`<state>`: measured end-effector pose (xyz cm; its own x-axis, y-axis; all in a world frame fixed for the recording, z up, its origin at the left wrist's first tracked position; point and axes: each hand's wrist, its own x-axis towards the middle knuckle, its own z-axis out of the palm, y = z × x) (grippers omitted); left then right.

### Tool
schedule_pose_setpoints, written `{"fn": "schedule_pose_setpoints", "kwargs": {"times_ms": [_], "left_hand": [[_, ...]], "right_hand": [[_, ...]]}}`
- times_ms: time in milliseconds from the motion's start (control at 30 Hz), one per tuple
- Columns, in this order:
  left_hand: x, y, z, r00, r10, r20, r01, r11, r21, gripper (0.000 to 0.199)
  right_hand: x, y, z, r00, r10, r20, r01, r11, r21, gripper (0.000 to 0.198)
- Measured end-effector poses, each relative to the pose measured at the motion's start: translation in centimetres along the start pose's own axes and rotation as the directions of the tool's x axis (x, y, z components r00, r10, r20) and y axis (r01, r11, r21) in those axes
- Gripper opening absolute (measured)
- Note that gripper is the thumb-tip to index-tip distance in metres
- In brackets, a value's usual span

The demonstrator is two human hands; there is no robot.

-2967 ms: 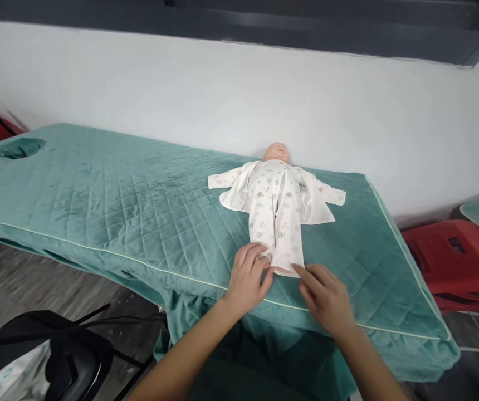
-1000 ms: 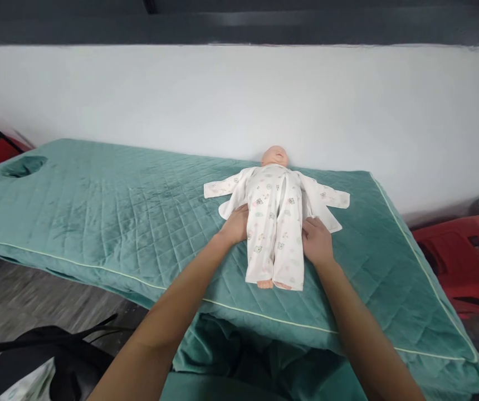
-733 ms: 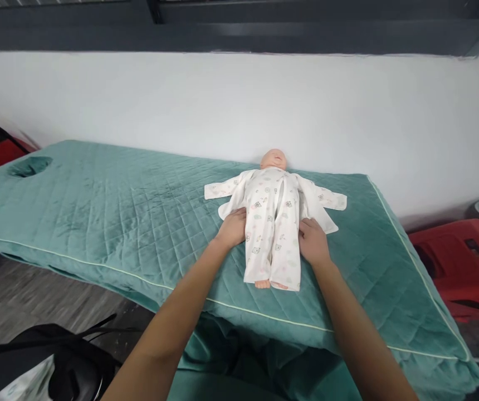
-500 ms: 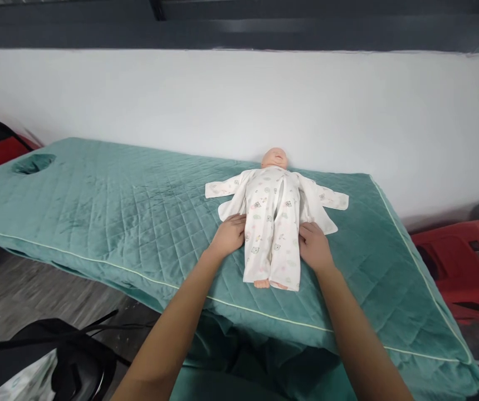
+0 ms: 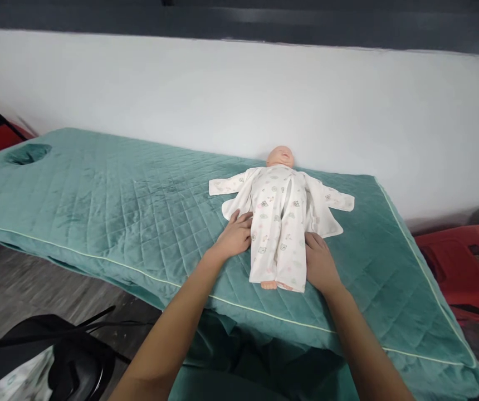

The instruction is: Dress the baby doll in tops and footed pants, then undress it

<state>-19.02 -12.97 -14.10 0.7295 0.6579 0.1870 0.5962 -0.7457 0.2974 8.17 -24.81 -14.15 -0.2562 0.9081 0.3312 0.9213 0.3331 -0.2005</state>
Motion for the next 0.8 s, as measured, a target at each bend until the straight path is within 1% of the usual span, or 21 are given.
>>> {"fn": "schedule_pose_setpoints", "kwargs": {"times_ms": [100, 200, 267, 367, 433, 467, 533, 567, 600, 633, 667, 700, 733, 800], "left_hand": [[-0.1, 0.2, -0.1, 1.000, 0.012, 0.015, -0.011, 1.000, -0.021, 0.042], [0.0, 0.2, -0.2, 1.000, 0.026, 0.014, -0.026, 0.999, -0.038, 0.040], [0.0, 0.2, -0.1, 1.000, 0.004, -0.031, -0.006, 0.999, -0.049, 0.038], [0.1, -0.1, 0.1, 0.982, -0.064, -0.180, 0.041, 0.991, -0.126, 0.037], [0.1, -0.3, 0.2, 0.950, -0.124, -0.285, 0.059, 0.972, -0.226, 0.037], [0.0, -0.4, 0.2, 0.928, -0.167, -0.333, 0.073, 0.958, -0.277, 0.036], [-0.2, -0.6, 0.0, 0.864, -0.278, -0.421, 0.127, 0.928, -0.352, 0.035], [-0.3, -0.7, 0.0, 0.820, -0.339, -0.461, 0.169, 0.914, -0.370, 0.034], [-0.4, -0.8, -0.1, 0.767, -0.399, -0.503, 0.221, 0.900, -0.377, 0.034], [-0.4, -0.9, -0.2, 0.711, -0.453, -0.538, 0.280, 0.884, -0.374, 0.033], [-0.4, -1.0, -0.2, 0.660, -0.497, -0.563, 0.341, 0.866, -0.365, 0.032], [-0.4, -1.2, -0.2, 0.616, -0.535, -0.578, 0.400, 0.845, -0.356, 0.030], [-0.3, -1.4, -0.1, 0.583, -0.567, -0.581, 0.454, 0.821, -0.346, 0.028], [0.1, -1.7, 0.1, 0.546, -0.622, -0.561, 0.550, 0.772, -0.319, 0.026]], "right_hand": [[0.2, 0.3, 0.4, 0.999, -0.044, -0.001, 0.044, 0.999, 0.006, 0.038], [0.1, 0.6, 0.6, 0.998, -0.060, 0.002, 0.060, 0.998, 0.036, 0.036], [0.1, 0.6, 0.6, 0.998, -0.065, 0.001, 0.065, 0.995, 0.082, 0.032], [0.1, 0.4, 0.3, 0.998, -0.054, -0.028, 0.058, 0.984, 0.170, 0.027], [0.1, 0.2, 0.0, 0.998, -0.020, -0.062, 0.034, 0.974, 0.226, 0.025], [0.1, 0.0, -0.1, 0.996, 0.007, -0.084, 0.014, 0.967, 0.254, 0.025], [0.1, -0.3, -0.4, 0.985, 0.092, -0.146, -0.042, 0.949, 0.313, 0.025], [0.0, -0.4, -0.5, 0.971, 0.149, -0.189, -0.076, 0.935, 0.346, 0.024], [0.0, -0.4, -0.5, 0.946, 0.216, -0.240, -0.113, 0.919, 0.378, 0.024], [0.0, -0.3, -0.6, 0.912, 0.289, -0.293, -0.154, 0.899, 0.410, 0.023], [0.0, 0.1, -0.6, 0.865, 0.367, -0.342, -0.194, 0.874, 0.445, 0.022], [0.0, 0.6, -0.5, 0.809, 0.448, -0.381, -0.235, 0.840, 0.488, 0.022], [0.2, 1.3, -0.5, 0.743, 0.530, -0.408, -0.273, 0.798, 0.537, 0.023], [0.7, 3.5, -0.4, 0.605, 0.679, -0.416, -0.338, 0.693, 0.637, 0.028]]}}
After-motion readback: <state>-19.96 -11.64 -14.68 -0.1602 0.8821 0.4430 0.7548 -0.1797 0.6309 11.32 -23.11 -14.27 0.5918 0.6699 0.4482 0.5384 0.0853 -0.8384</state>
